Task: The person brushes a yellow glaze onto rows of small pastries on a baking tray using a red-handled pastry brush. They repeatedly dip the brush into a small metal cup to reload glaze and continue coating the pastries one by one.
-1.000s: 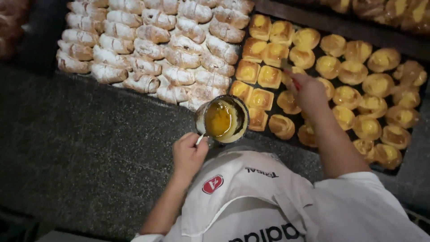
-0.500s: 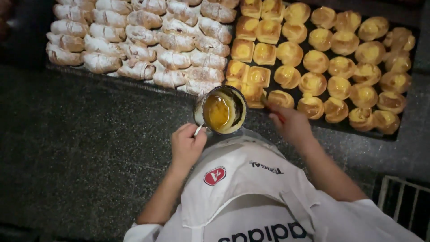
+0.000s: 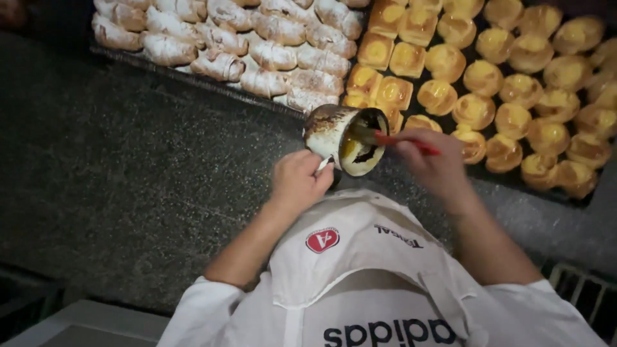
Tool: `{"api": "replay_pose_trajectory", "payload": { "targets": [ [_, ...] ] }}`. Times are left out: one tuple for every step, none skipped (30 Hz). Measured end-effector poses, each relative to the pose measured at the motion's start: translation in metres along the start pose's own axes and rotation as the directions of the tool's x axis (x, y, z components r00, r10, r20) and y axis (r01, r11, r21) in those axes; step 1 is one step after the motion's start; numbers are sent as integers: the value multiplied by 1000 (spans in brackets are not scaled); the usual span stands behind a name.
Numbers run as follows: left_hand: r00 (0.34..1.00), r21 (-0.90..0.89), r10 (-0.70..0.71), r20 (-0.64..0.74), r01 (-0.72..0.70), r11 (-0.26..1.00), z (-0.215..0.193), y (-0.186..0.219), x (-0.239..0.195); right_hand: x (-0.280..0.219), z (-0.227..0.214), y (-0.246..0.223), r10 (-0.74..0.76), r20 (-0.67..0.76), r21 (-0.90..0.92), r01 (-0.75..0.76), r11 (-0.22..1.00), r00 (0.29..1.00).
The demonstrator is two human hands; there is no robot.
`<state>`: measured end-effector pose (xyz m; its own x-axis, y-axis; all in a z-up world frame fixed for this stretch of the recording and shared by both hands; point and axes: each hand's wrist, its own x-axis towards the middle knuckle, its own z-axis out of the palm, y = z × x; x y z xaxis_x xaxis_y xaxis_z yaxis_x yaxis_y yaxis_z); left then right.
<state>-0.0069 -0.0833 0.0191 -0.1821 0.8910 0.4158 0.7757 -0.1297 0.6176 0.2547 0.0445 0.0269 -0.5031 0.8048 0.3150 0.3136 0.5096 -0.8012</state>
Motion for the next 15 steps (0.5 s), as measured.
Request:
{"api": "replay_pose_trajectory", "payload": {
  "targets": [
    [1000,11,5,-10,-4,1000,5,3,0,7,6,5,-6,50,32,5,999,999],
    [1000,22,9,-19,-9,1000,11,5,0,14,13,11,-14,100,63,7,998,995],
    [1000,28,-8,-30,9,1000,14,7,1,21,14,6,-21,120,69,13,998,993],
    [999,30,-42,-22,42,999,19,9,3,28,16,2,214,163,241,-249,938,963],
    [997,32,-77,-6,77,997,22,13,4,32,17,-3,432,246,384,-497,778,867],
    [995,36,-96,-9,96,995,24,18,1,30,13,6,432,266,380,-505,775,862],
    [985,17,-172,-4,172,985,26,21,4,32,8,15,531,247,499,-576,647,810],
    [969,-2,-248,2,248,969,28,24,7,34,2,24,624,244,608,-619,497,742],
    [967,-2,-255,-3,255,967,34,25,4,34,-4,31,622,251,603,-623,499,741],
    [949,-9,-316,8,316,949,41,26,0,34,-11,38,675,186,681,-589,434,714],
    [926,-20,-376,22,376,926,50,28,-3,32,-19,47,729,124,752,-543,374,673],
    [923,-25,-384,19,384,923,52,31,-4,30,-32,66,729,128,745,-550,377,672],
    [914,-65,-406,7,406,912,55,35,-6,26,-46,84,752,137,758,-557,340,645],
    [903,-105,-429,-5,427,898,58,39,-8,23,-60,103,773,146,770,-561,303,617],
    [899,-110,-438,-6,435,894,62,42,-10,21,-68,125,774,150,764,-569,304,615]
  ]
}}
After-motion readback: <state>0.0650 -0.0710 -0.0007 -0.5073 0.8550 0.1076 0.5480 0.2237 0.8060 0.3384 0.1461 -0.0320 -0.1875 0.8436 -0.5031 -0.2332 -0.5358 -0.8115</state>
